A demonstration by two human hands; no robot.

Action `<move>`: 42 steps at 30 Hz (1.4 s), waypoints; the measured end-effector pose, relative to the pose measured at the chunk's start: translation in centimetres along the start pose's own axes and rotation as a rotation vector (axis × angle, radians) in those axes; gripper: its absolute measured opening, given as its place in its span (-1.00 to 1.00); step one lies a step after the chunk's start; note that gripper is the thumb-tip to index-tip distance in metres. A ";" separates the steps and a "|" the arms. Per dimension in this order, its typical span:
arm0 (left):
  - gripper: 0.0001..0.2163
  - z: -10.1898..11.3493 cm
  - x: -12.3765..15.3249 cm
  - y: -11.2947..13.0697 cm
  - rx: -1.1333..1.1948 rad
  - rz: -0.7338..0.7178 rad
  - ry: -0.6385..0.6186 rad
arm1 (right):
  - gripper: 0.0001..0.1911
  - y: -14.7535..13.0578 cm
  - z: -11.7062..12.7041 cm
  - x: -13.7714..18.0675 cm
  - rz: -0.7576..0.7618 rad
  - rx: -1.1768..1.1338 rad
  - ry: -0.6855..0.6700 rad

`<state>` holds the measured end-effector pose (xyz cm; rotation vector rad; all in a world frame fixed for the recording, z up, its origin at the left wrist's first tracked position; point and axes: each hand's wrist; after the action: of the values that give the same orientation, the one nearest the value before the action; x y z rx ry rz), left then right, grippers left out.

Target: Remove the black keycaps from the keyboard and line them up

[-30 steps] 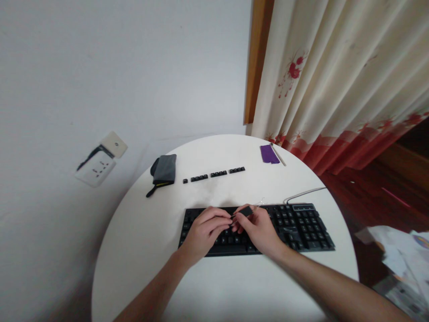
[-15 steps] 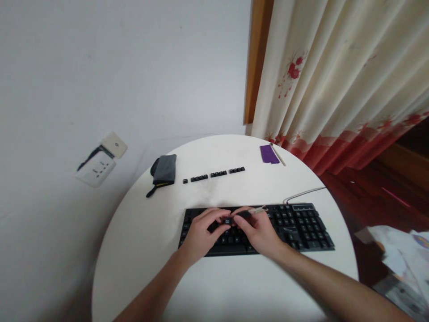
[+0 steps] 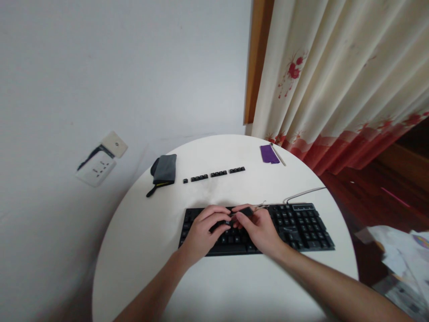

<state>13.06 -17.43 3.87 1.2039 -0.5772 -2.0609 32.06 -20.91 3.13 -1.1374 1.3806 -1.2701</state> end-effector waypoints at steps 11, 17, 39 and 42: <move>-0.89 0.0 -0.1 -0.1 -0.024 0.009 0.070 | -0.77 -1.2 1.1 -0.7 0.276 0.221 -0.055; -0.86 -0.1 0.1 -0.3 -0.025 0.023 0.097 | -0.85 -1.1 1.0 -0.4 0.339 0.351 -0.135; -0.93 0.0 -0.1 0.1 0.009 -0.028 0.088 | -0.86 -0.7 0.8 -0.4 0.366 0.340 -0.161; -0.93 -0.1 0.0 -0.1 0.014 -0.026 0.074 | -0.83 -0.6 0.8 -0.5 0.369 0.337 -0.174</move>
<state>13.07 -17.38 3.78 1.2967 -0.5442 -2.0277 32.95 -20.61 3.67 -0.7052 1.1307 -1.0577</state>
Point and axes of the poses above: each hand's wrist, its own x-axis away from the middle knuckle, its own z-axis out of the back of the hand, y = z × x, and after that the axes turned 11 degrees about y, right-handed
